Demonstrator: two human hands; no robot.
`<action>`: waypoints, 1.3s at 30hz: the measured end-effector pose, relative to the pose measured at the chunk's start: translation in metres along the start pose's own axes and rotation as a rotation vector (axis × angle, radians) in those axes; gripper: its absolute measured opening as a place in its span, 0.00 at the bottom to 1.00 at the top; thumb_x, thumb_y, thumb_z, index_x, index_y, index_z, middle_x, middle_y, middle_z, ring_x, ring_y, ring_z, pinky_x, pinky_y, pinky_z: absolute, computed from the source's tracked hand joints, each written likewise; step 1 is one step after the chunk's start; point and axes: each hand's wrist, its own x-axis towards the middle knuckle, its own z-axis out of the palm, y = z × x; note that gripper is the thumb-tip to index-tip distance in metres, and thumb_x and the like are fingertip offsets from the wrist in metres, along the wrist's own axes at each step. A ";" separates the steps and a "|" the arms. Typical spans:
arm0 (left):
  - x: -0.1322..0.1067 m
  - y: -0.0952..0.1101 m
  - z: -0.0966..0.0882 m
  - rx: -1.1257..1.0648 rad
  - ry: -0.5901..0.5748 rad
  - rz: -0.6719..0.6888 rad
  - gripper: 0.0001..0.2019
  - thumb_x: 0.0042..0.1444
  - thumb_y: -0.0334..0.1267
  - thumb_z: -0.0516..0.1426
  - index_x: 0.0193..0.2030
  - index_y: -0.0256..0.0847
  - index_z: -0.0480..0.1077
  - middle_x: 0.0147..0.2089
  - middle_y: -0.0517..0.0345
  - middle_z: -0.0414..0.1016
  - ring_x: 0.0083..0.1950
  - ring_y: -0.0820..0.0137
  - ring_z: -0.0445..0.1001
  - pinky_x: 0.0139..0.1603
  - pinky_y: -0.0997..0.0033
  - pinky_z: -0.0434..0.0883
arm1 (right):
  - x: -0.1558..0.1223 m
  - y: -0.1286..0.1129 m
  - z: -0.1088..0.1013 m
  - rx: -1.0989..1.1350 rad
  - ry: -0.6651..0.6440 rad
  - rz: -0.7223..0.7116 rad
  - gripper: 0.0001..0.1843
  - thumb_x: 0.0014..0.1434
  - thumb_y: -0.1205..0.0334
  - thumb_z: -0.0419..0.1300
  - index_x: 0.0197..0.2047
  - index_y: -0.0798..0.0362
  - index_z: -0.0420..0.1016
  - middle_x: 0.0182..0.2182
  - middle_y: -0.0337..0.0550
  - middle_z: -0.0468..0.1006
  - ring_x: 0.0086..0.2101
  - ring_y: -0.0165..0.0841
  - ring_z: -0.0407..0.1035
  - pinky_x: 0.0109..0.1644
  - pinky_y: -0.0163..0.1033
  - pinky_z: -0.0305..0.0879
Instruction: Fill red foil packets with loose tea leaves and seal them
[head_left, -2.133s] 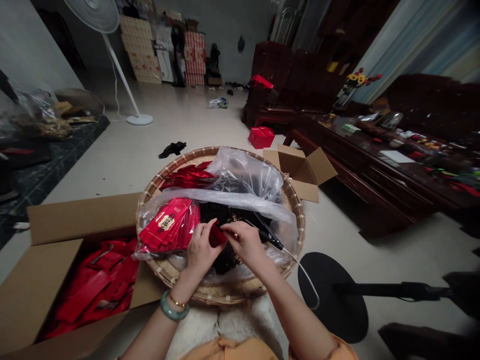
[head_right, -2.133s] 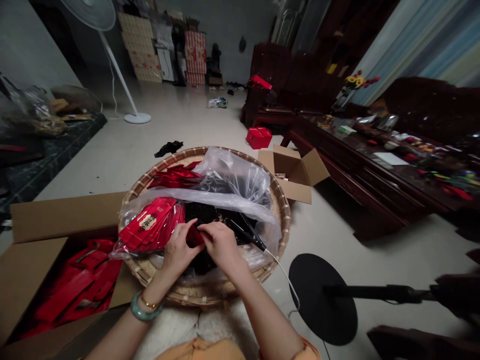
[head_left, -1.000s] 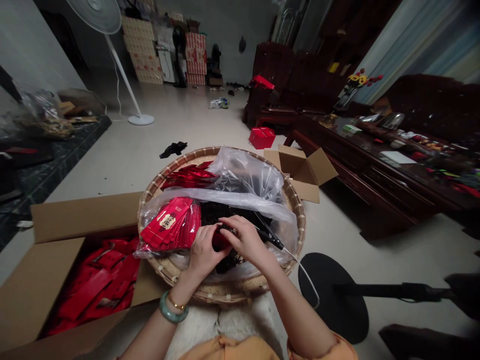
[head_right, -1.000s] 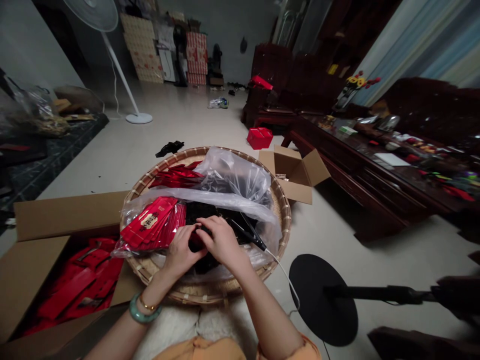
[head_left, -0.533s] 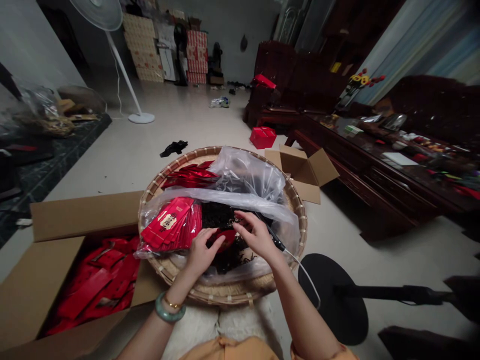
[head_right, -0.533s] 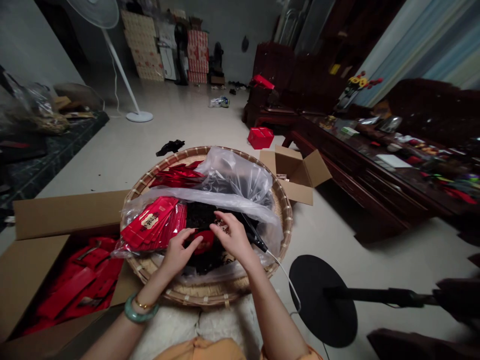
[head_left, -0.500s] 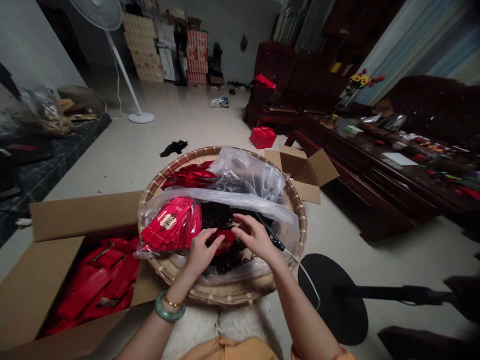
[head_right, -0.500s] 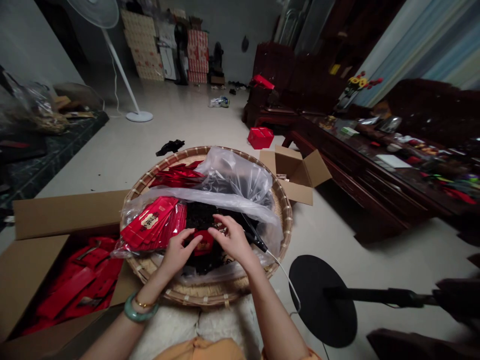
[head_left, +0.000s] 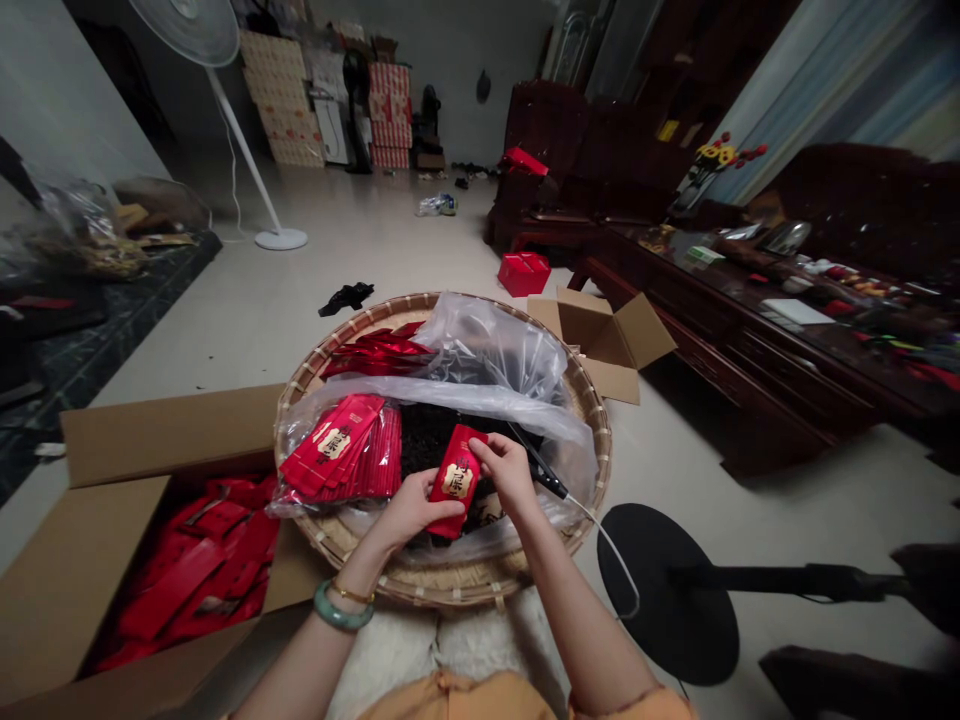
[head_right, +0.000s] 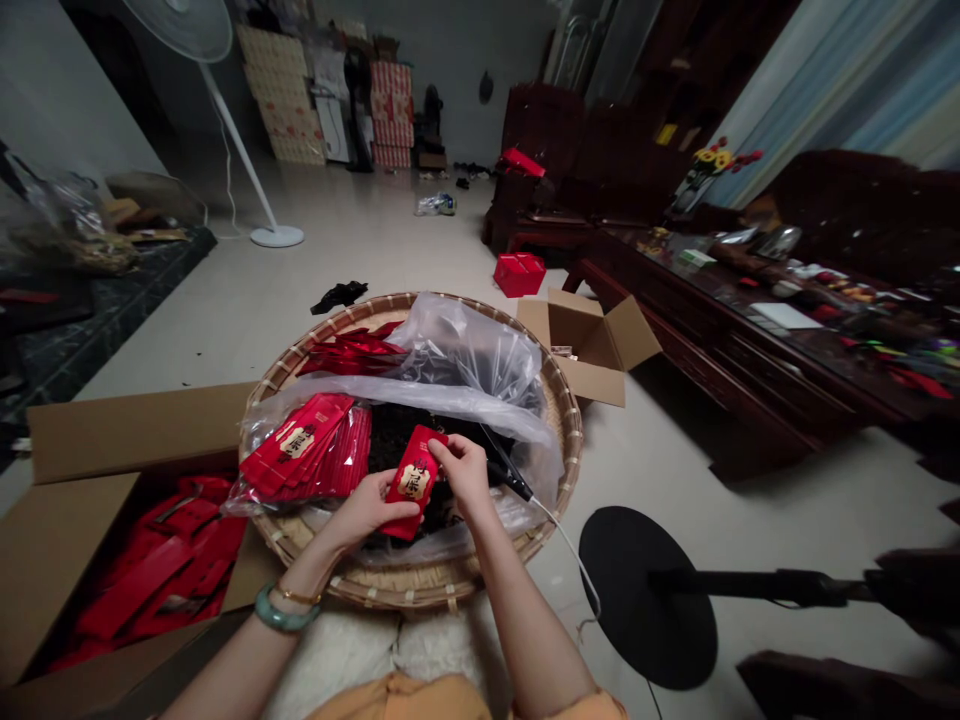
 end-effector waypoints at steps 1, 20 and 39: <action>-0.001 0.000 0.000 -0.001 -0.006 -0.013 0.21 0.37 0.34 0.66 0.42 0.34 0.72 0.40 0.52 0.79 0.39 0.63 0.77 0.43 0.62 0.73 | 0.001 0.001 -0.001 0.018 0.005 0.016 0.18 0.42 0.49 0.67 0.23 0.56 0.71 0.15 0.31 0.65 0.16 0.23 0.54 0.20 0.30 0.53; 0.006 0.015 0.008 -0.432 0.091 -0.062 0.24 0.38 0.45 0.69 0.40 0.32 0.72 0.31 0.53 0.80 0.29 0.69 0.76 0.33 0.73 0.71 | -0.001 0.002 0.003 -0.260 -0.057 -0.149 0.16 0.47 0.49 0.63 0.23 0.55 0.76 0.20 0.38 0.71 0.21 0.27 0.61 0.23 0.33 0.57; 0.003 0.013 0.005 -0.445 0.128 -0.173 0.24 0.35 0.37 0.71 0.40 0.33 0.71 0.43 0.43 0.79 0.34 0.61 0.80 0.30 0.71 0.74 | 0.010 0.018 -0.078 -1.440 0.101 -0.252 0.28 0.56 0.64 0.57 0.61 0.57 0.61 0.48 0.58 0.71 0.46 0.44 0.67 0.47 0.44 0.65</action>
